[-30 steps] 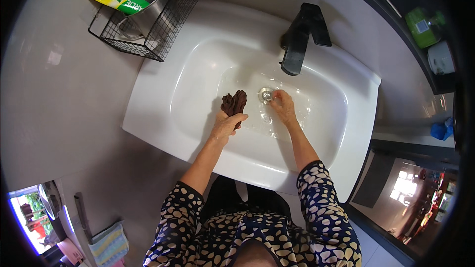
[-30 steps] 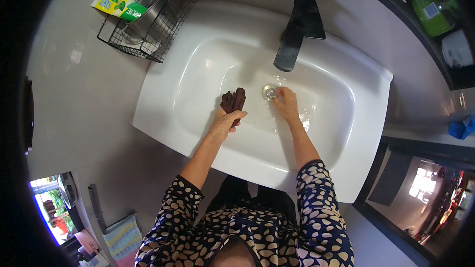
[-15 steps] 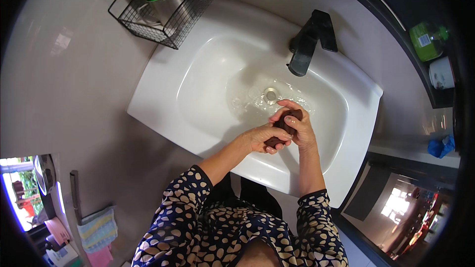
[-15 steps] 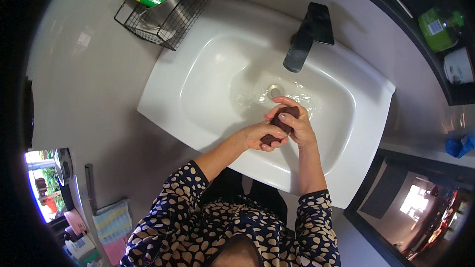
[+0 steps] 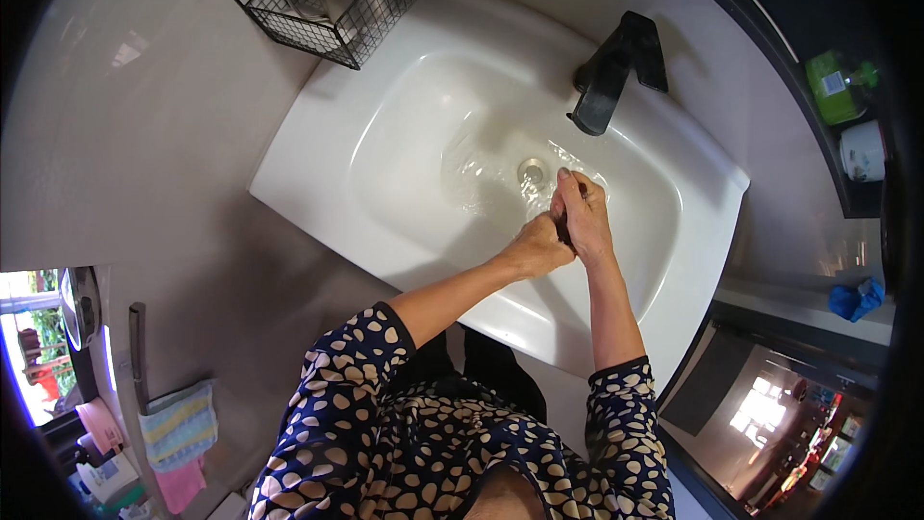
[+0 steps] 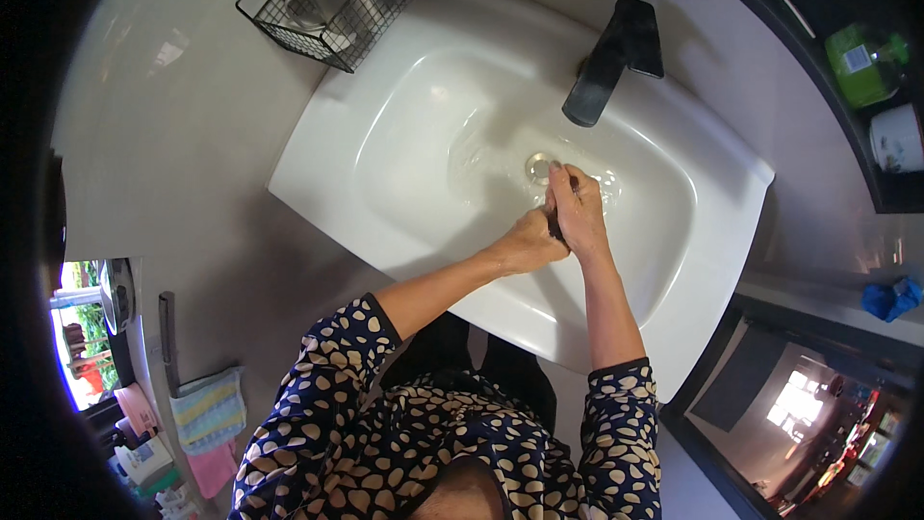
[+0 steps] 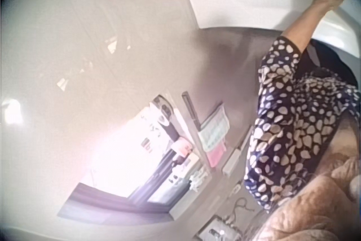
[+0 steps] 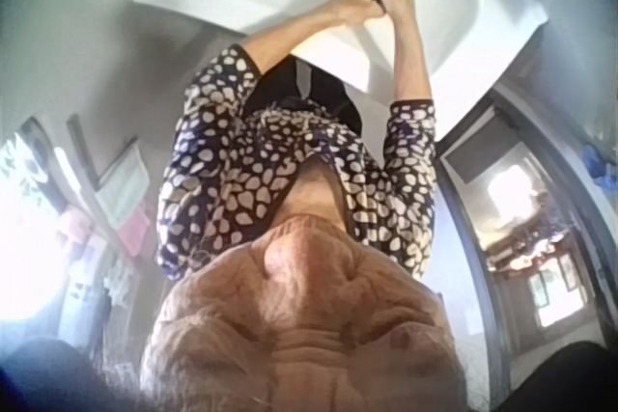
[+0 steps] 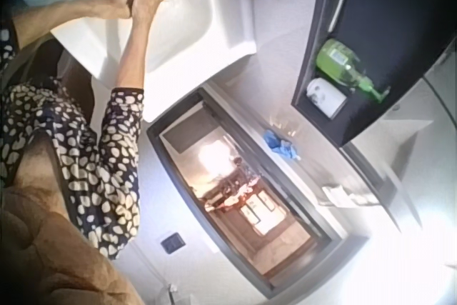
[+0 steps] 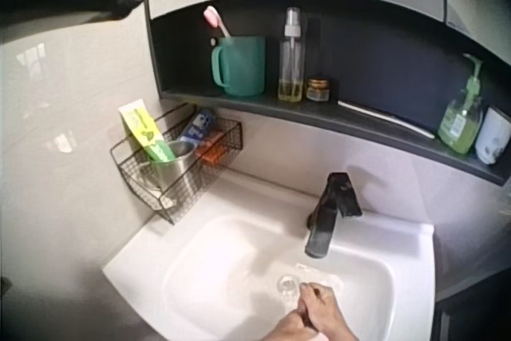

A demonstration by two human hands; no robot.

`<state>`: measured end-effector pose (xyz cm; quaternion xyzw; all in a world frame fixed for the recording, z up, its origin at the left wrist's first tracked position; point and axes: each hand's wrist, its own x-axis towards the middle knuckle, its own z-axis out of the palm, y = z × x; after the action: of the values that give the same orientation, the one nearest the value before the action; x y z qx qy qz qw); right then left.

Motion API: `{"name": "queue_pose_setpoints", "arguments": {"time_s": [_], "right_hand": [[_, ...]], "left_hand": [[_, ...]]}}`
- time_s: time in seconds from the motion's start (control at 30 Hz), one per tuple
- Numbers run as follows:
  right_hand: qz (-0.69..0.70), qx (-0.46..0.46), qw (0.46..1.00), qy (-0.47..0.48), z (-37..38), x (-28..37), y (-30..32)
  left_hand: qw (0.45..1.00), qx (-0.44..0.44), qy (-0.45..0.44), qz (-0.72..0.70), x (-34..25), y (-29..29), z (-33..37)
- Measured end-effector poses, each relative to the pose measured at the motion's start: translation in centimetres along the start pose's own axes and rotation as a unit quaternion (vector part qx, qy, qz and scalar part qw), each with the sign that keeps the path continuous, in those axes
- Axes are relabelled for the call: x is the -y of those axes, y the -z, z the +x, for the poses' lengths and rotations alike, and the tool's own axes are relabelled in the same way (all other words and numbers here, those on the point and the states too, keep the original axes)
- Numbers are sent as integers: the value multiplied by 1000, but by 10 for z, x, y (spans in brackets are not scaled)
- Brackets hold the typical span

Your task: The person cleans a bathroom by wiping the toilet cistern and surrounding tiled walls with a brown cloth. They then rinse the cloth in the sink, wring it out, and continue wiping the wall above the toilet.

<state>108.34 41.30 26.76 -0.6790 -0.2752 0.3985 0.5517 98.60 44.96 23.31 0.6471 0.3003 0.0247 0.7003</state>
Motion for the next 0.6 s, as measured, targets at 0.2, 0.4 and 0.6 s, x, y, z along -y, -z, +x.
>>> {"name": "queue_pose_setpoints", "arguments": {"time_s": [0.2,0.4,0.6], "right_hand": [[-165,-97,981,29,24,-36,-3],[-76,-95,992,-32,24,-42,-4],[-96,37,983,151,-20,22,39]], "left_hand": [[974,-89,28,207,-6,-1,6],[993,-4,16,115,40,7,36],[834,312,245,-383,-11,73,8]]}}
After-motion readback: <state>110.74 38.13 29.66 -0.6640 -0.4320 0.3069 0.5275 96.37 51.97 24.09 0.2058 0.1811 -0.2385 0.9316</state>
